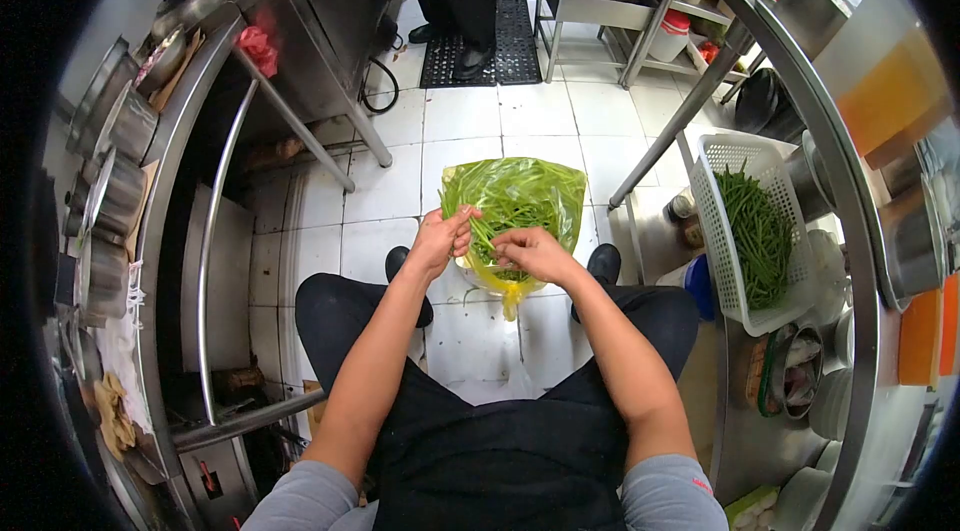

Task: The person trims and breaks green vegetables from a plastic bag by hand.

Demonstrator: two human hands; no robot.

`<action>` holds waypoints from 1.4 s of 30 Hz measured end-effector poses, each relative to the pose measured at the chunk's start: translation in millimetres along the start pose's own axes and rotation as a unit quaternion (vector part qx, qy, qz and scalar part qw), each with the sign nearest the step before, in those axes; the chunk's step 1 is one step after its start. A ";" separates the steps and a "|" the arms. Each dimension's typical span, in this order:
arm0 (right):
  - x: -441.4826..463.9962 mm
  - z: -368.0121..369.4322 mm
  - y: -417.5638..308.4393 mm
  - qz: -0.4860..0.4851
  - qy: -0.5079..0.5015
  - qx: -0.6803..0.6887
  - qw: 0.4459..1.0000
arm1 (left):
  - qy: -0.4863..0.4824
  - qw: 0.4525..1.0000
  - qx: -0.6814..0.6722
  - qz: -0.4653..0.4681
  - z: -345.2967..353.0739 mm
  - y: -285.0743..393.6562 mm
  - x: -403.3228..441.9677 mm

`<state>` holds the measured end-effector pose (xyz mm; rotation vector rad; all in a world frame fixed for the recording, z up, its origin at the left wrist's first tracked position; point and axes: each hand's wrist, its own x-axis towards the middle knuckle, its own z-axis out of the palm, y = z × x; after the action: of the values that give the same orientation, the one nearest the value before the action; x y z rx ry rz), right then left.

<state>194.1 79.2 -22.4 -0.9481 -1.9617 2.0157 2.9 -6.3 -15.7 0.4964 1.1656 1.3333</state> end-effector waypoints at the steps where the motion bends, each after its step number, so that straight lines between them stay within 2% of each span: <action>1: -0.7 3.2 0.1 0.016 -0.022 0.010 1.000 | 0.006 1.000 -0.002 -0.002 -0.7 -0.4 -0.1; 4: 0.5 7.3 4.5 0.029 -0.040 0.012 0.999 | 0.001 0.999 -0.036 -0.013 -3.0 -0.6 0.6; 9: -4.8 15.9 -5.9 0.047 -0.030 0.152 0.987 | -0.013 0.997 -0.082 -0.001 -5.6 2.7 0.0; 12: -1.0 14.3 1.1 0.066 -0.024 0.189 0.979 | -0.013 0.996 -0.091 0.009 -6.0 5.0 0.0; 19: 9.6 9.0 13.2 0.001 0.069 0.105 0.992 | 0.002 0.999 0.008 0.045 0.9 -1.7 -0.6; 20: 7.0 7.7 8.4 -0.065 0.145 -0.160 0.974 | 0.002 0.999 0.007 0.045 2.7 -3.5 -0.2; 21: 4.7 8.4 1.4 -0.126 0.210 -0.412 0.878 | 0.013 0.996 0.064 0.053 4.3 -5.6 0.6; 22: 5.4 8.8 1.7 -0.126 0.210 -0.411 0.878 | 0.023 0.990 0.122 0.061 5.6 -7.8 1.1; 26: 7.1 12.5 -2.6 -0.125 0.275 -0.439 0.846 | 0.050 0.978 0.177 0.098 4.9 -22.5 9.6; 28: 7.7 11.1 -3.3 -0.131 0.292 -0.449 0.834 | 0.082 0.939 0.251 0.220 6.5 -26.4 14.3; 29: 8.1 8.8 -1.4 -0.113 0.271 -0.480 0.827 | 0.080 0.939 0.252 0.219 1.5 -25.2 15.7; 30: 7.8 6.7 1.5 -0.093 0.250 -0.509 0.818 | 0.126 0.928 0.261 0.234 -0.8 -7.1 8.7; 31: 6.6 4.0 5.8 -0.090 0.252 -0.507 0.819 | 0.172 0.915 0.269 0.247 -7.6 5.3 5.5; 32: 6.2 -0.1 9.5 -0.058 0.218 -0.483 0.846 | 0.167 0.946 0.157 0.229 -20.7 6.6 11.8; 33: 5.9 -1.7 8.8 -0.028 0.181 -0.459 0.869 | 0.154 0.963 0.107 0.193 -23.0 13.9 6.6; 34: 5.3 -0.8 8.3 -0.028 0.180 -0.460 0.869 | 0.142 0.976 0.056 0.157 -22.0 21.5 1.2; 36: 2.2 2.7 1.8 -0.107 0.160 -0.327 0.925 | 0.141 0.978 0.053 0.143 -14.2 17.5 1.5; 37: 1.7 7.7 -3.0 -0.106 0.159 -0.328 0.925 | 0.137 0.981 0.054 0.125 -9.0 13.4 1.0; 39: 2.8 20.8 -11.6 -0.098 0.165 -0.149 0.970 | 0.127 0.983 0.059 0.122 -0.8 7.7 0.5; 42: 8.2 28.0 -4.1 -0.070 0.154 -0.103 0.980 | 0.112 0.985 0.059 0.119 5.8 6.1 -0.5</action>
<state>171.2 60.7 -23.0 -1.0591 -2.0236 1.5094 5.0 -3.5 -8.2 0.5980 1.4103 1.5608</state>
